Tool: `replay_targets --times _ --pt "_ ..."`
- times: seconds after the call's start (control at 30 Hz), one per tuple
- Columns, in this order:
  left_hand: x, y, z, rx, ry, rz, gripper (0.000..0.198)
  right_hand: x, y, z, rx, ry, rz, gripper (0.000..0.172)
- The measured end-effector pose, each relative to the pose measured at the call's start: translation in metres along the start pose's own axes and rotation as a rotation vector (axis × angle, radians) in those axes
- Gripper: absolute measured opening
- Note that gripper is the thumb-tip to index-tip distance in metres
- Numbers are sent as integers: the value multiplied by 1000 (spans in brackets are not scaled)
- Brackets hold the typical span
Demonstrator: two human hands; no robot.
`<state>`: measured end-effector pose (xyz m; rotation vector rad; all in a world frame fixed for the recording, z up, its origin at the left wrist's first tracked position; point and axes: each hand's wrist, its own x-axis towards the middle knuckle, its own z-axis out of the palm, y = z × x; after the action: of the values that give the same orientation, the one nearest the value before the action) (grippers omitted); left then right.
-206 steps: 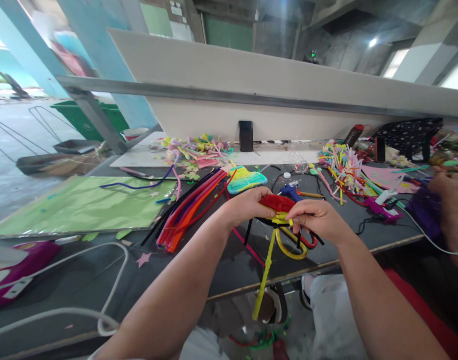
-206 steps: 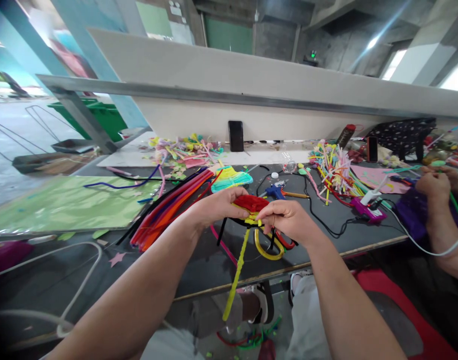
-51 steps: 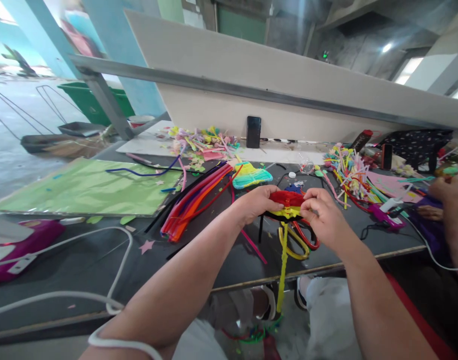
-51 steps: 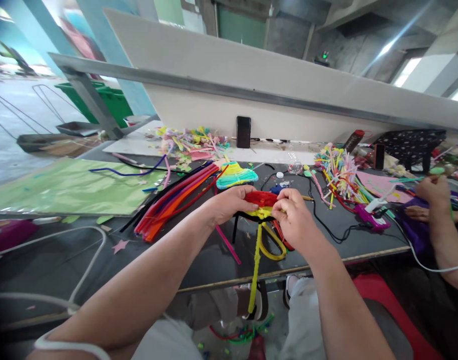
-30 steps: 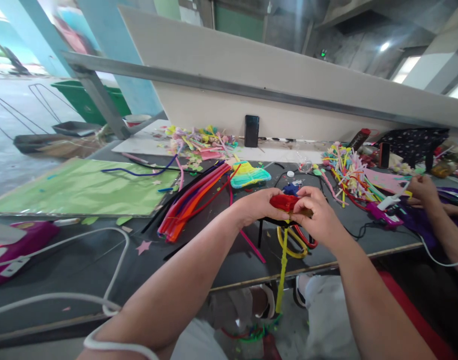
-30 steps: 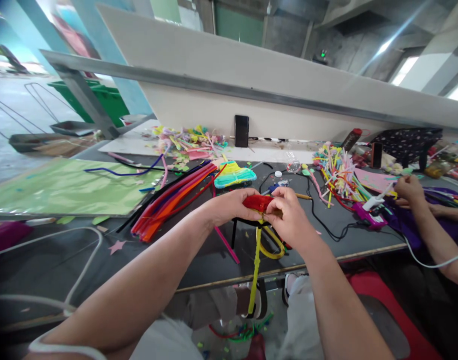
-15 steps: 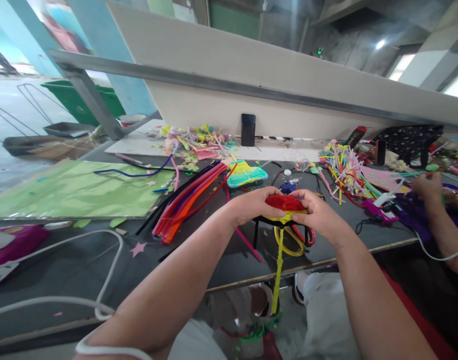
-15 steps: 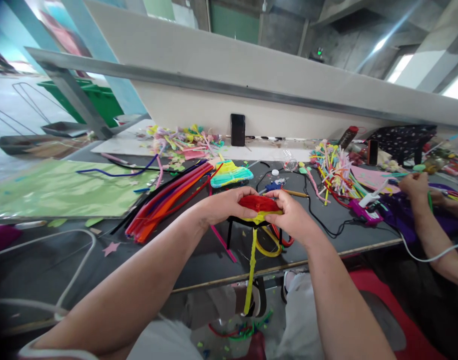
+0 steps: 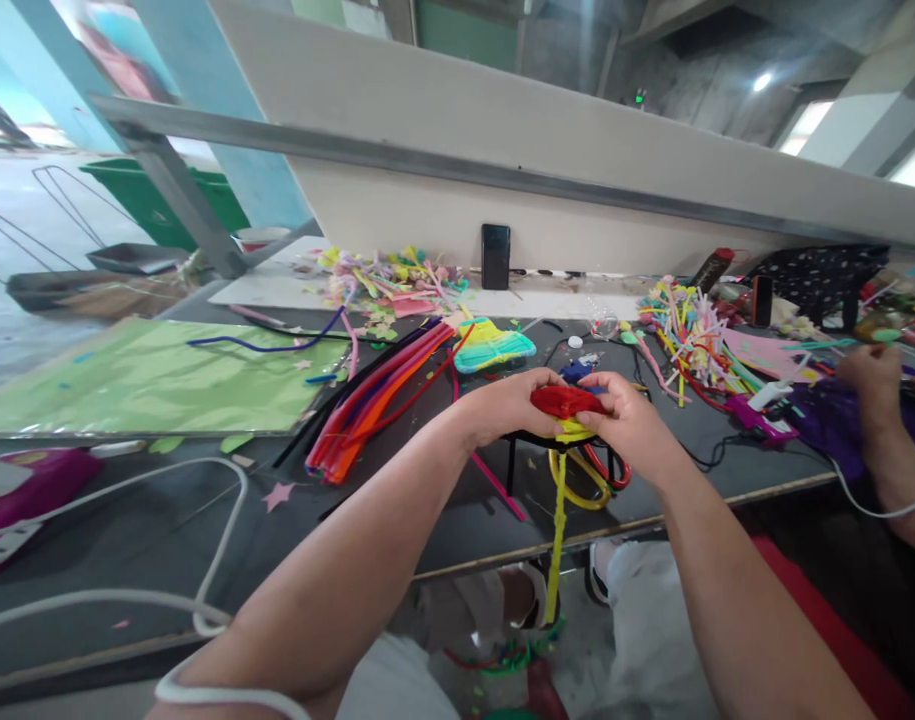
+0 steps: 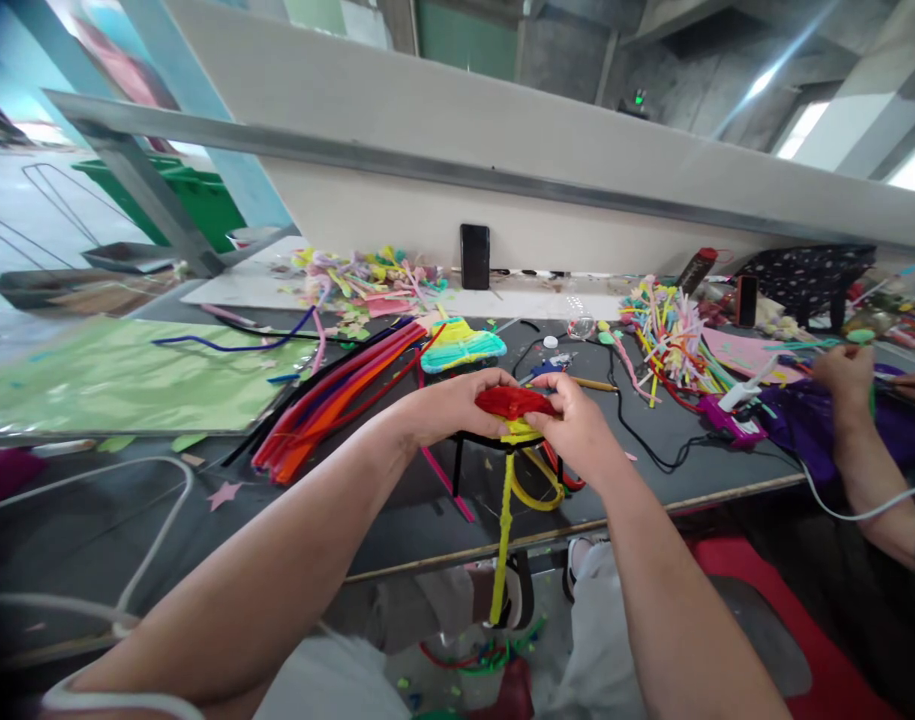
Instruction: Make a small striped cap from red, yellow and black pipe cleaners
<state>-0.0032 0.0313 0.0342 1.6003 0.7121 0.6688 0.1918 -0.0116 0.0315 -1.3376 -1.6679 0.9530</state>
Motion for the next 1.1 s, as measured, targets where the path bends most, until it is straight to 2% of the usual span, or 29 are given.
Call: replay_targets --times 0.23,0.5,0.6,0.7,0.77,0.83,1.0,1.1 --pt "2 -2 0 -16 25 -7 43 -5 -2 -8 126 -150 -25 51" --pt "-2 5 1 -6 0 -4 42 -2 4 -3 -38 10 -18 42" --pt "-3 8 0 65 -27 10 57 -2 2 -1 -79 45 -6 42" --pt "-2 9 1 200 -2 72 77 -2 1 -1 -73 48 17 42" --pt "-1 7 3 228 19 91 75 -2 0 -2 -29 26 39 44" --pt "1 4 4 165 10 78 68 -2 -1 -5 45 -20 64 48" --pt "3 -1 3 -4 -34 60 65 -5 -7 -10 246 -204 81 64" --pt "3 -1 3 2 -41 49 64 -4 -7 -8 253 -191 68 61"
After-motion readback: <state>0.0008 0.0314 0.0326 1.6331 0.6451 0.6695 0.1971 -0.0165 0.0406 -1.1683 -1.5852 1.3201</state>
